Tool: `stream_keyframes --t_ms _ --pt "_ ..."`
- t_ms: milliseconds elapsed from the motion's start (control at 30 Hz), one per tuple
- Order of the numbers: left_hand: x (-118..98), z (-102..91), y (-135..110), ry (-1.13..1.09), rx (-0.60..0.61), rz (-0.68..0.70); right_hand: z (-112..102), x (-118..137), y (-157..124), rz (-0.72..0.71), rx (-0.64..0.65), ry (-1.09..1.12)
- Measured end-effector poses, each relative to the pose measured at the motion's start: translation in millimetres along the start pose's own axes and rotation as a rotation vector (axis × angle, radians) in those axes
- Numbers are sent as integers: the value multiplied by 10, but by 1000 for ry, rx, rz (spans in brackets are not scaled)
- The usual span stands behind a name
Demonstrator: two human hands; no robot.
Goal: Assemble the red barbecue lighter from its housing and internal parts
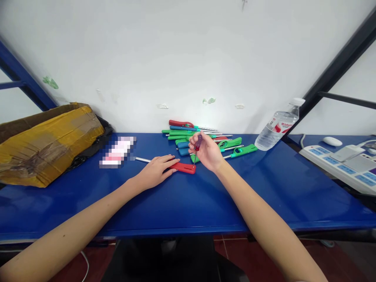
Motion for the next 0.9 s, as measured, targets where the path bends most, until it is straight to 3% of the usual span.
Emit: stream_keyframes --t_ms 133,333,500,600,733,800,900 --pt "-1 -5 1 -4 4 -4 -36 -4 22 -13 -2 2" --pt "-4 -7 -1 -10 0 0 -55 65 2 -135 -140 -4" --pt "13 11 -1 -13 -6 -1 -92 142 -13 -139 -107 -148" --pt "26 25 -3 -5 -16 7 -100 210 -74 -136 -14 -539" --pt "23 24 -6 -1 -19 14 -33 205 -163 50 210 -1363" --pt "16 17 -8 -5 -15 7 1 177 -179 109 178 -1620" --pt "9 12 -10 -9 -11 0 18 134 -180 235 171 -1815"
Point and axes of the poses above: each hand's wrist, its own y-axis towards the middle knuckle, its own z-axis out of the palm, x = y × z, the point moved 1 cm from there along y, towards the middle knuckle, and after that the axes turned 6 degrees about x, right-handed, at the moved point
